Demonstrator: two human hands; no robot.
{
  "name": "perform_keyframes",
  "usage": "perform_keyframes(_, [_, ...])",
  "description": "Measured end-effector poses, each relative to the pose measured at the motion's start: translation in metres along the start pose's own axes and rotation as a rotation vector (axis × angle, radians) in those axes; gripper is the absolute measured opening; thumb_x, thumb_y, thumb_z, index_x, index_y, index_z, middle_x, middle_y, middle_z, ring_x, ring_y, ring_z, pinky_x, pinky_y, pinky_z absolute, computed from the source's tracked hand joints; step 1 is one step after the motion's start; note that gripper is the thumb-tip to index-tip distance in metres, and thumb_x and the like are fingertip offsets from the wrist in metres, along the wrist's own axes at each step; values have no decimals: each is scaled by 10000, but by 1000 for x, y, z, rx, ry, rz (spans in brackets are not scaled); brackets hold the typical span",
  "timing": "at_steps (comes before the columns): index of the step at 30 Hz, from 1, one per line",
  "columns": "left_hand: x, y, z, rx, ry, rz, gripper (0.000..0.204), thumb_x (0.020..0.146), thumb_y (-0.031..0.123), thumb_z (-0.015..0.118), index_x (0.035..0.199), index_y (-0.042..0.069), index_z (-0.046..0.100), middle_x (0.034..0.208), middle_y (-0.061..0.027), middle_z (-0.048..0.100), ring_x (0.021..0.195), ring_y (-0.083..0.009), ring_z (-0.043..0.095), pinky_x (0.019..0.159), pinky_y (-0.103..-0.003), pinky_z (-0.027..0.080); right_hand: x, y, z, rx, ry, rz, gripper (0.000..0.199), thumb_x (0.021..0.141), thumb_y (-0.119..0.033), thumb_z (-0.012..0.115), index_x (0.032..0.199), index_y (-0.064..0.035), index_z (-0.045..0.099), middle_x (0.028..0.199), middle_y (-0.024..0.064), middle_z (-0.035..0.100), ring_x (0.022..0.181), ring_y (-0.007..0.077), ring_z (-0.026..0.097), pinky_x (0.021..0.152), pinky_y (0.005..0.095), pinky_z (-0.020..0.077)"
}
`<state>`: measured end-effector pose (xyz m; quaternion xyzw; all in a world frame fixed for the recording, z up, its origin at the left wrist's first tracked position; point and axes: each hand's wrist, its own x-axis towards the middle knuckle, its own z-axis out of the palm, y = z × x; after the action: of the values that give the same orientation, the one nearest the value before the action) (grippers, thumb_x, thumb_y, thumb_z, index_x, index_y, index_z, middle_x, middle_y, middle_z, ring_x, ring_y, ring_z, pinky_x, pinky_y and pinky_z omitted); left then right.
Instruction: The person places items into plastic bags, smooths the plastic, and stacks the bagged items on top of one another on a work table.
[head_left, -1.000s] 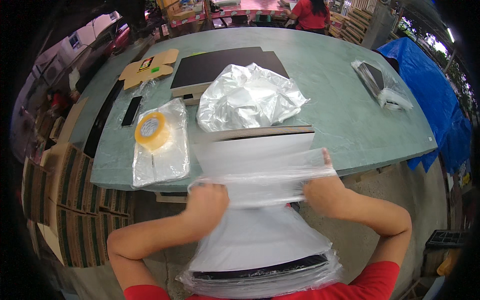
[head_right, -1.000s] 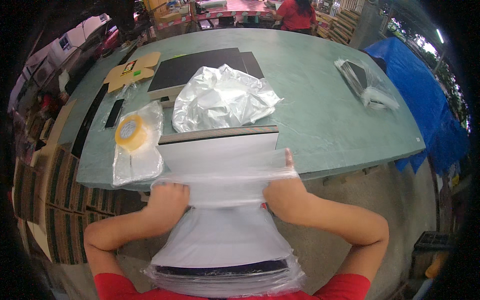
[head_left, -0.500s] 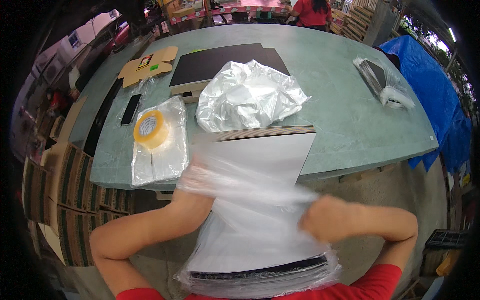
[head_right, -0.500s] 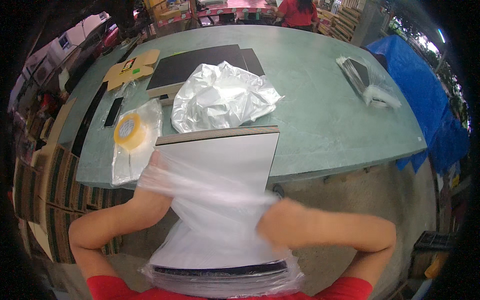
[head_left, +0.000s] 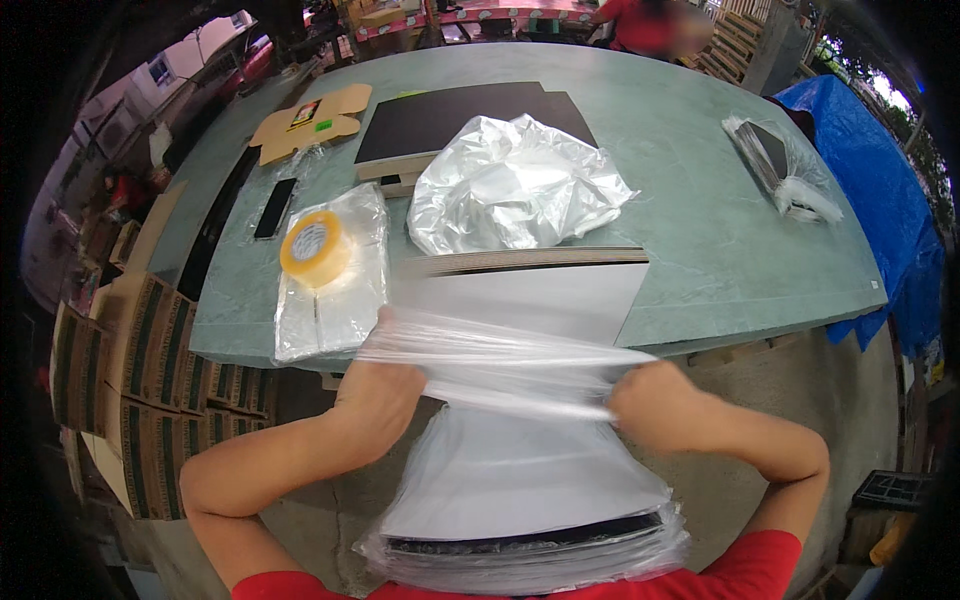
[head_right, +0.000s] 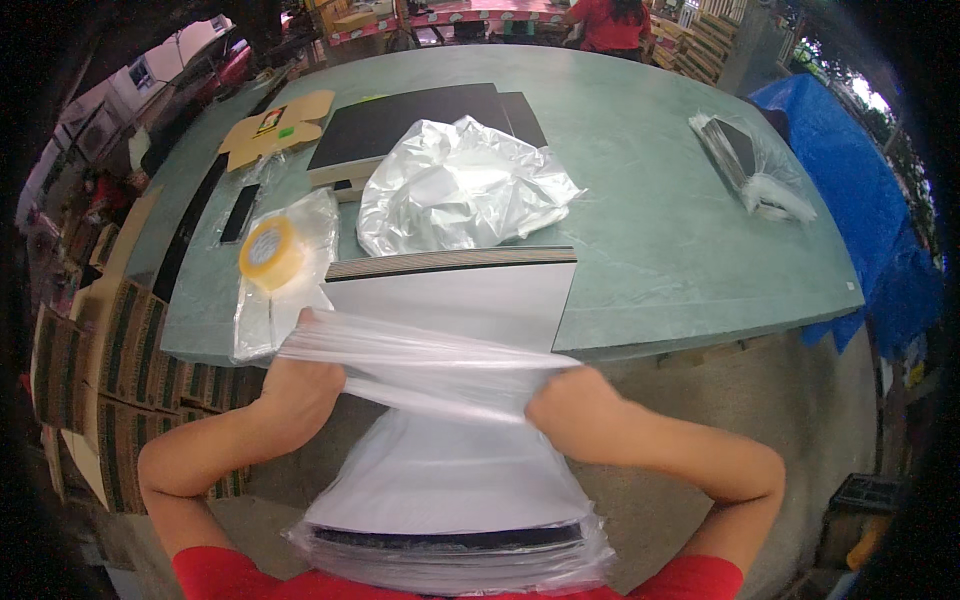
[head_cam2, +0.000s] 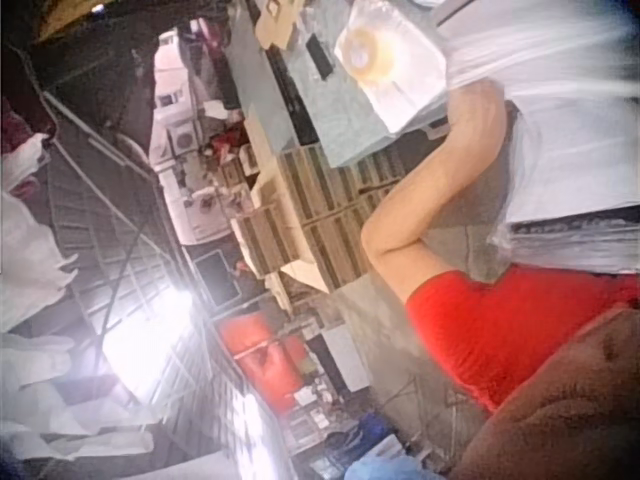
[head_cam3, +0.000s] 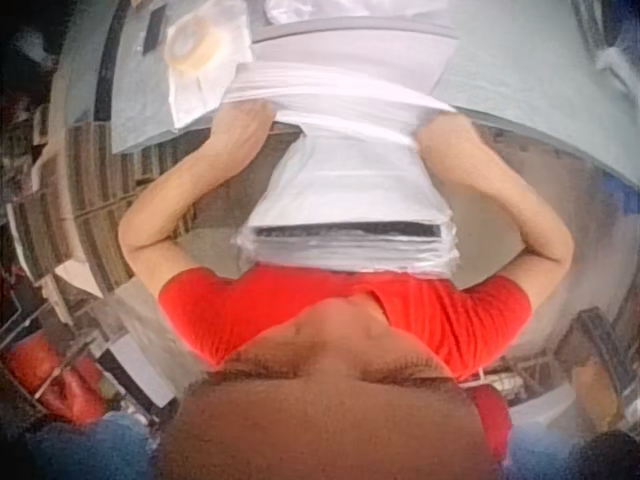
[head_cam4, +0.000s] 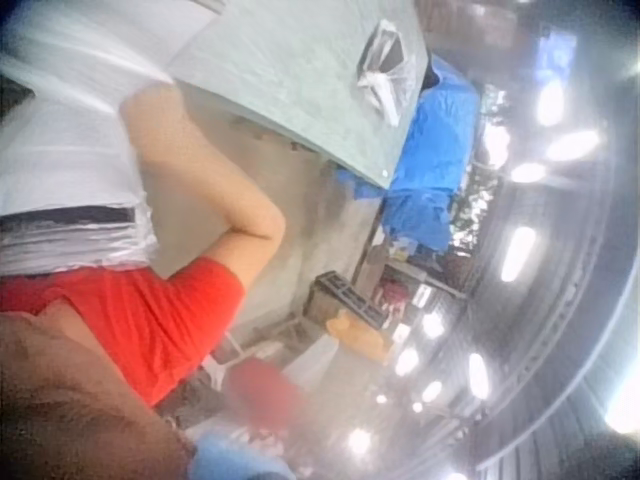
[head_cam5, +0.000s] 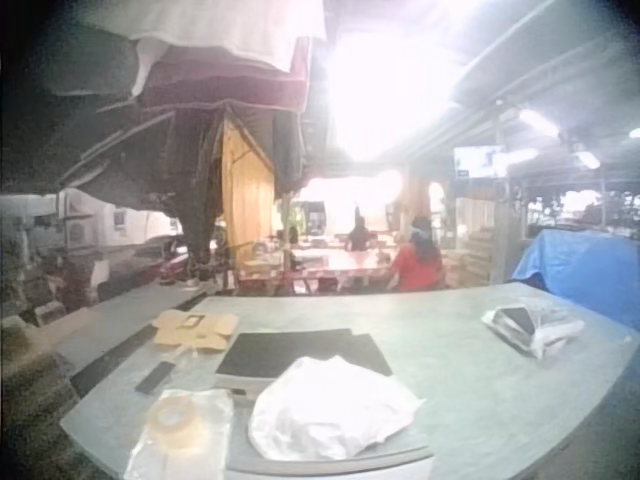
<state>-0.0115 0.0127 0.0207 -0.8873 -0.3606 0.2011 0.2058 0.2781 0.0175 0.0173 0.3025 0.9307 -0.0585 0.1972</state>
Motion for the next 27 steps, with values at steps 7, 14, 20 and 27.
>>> perform_keyframes(7, [-29,-8,-34,-1494,486,-57,227,773,223,564,661,32,509,712,-67,523,709,-150,527,568,-311,410,-18,62,-15,613,1471,665,239,692,-17,575,921,-49,511,798,48,545,705,146,526,595,268,432])
perform_keyframes(14, [11,-24,51,-811,807,-842,350,749,-1,522,1094,57,510,1028,-136,476,851,-220,495,728,-304,419,31,28,4,45,1069,482,584,514,85,514,1074,-82,526,1076,121,457,964,306,453,794,362,387])
perform_keyframes(20, [-1,-5,56,-947,823,-596,371,638,-84,533,976,57,592,922,-111,532,815,-205,518,697,-279,429,-7,38,24,606,1032,348,444,529,116,533,938,-41,603,956,124,549,879,224,533,731,308,429])
perform_keyframes(27, [-24,-8,111,-2565,251,-79,326,655,13,634,964,-39,545,764,-74,597,671,-114,559,621,-190,434,-9,56,73,1992,390,30,189,647,69,489,799,19,589,798,78,595,699,107,568,648,215,448])
